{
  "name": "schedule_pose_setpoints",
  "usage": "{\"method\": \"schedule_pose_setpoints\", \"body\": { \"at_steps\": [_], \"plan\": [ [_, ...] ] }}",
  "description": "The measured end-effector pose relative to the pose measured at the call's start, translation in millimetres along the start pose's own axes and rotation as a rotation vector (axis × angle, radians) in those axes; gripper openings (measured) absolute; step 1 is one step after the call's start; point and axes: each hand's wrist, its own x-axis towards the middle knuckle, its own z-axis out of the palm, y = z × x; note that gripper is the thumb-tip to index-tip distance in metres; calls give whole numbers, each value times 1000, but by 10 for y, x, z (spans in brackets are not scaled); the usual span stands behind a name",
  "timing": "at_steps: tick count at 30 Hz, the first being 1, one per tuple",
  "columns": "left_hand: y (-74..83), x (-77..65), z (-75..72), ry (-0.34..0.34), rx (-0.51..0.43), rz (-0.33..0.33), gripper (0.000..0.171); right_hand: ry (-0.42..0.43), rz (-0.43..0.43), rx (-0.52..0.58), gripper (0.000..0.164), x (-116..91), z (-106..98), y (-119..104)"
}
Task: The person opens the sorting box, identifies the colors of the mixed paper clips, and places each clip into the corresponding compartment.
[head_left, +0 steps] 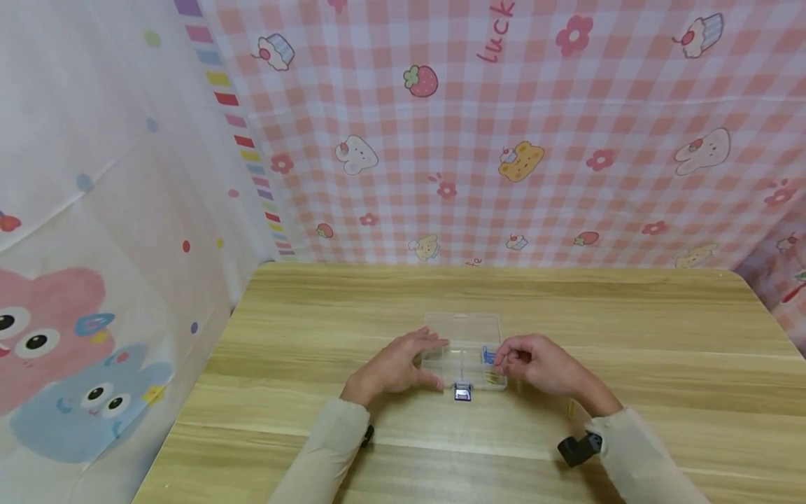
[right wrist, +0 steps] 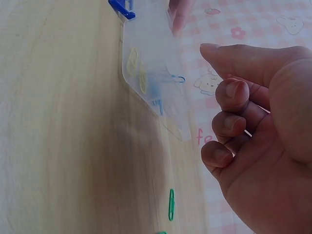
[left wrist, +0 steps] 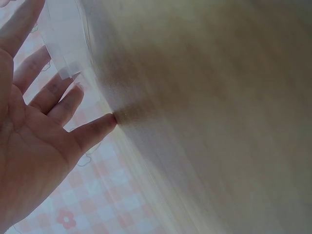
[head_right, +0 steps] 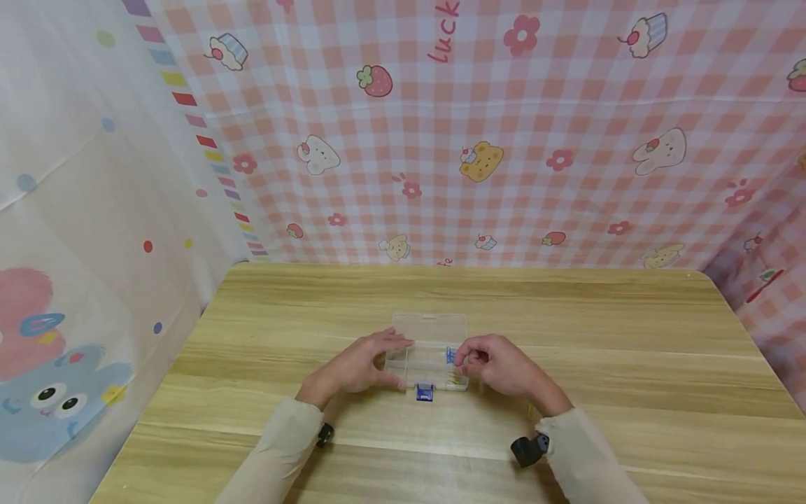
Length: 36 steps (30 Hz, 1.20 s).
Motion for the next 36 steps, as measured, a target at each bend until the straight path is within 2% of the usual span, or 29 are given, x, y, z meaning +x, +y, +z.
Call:
{"method": "schedule_pose_setpoints", "body": {
  "at_steps": [6, 13, 24, 30, 36],
  "plan": [
    [7, -7, 2, 0, 0, -4, 72, 19, 23, -24, 10, -67, -67, 31],
    [-2, -6, 13, -4, 6, -2, 71, 41, 13, -32, 6, -247, -207, 86],
    [-17, 0, 24, 7, 18, 8, 71, 84, 8, -23, 6, -622, -450, 276],
    [-8, -1, 22, 4, 19, 4, 71, 115, -34, -55, 4, -783, -529, 411],
    [1, 0, 16, 7, 22, 1, 71, 143, -35, -71, 4, -912, -575, 569]
  ]
}}
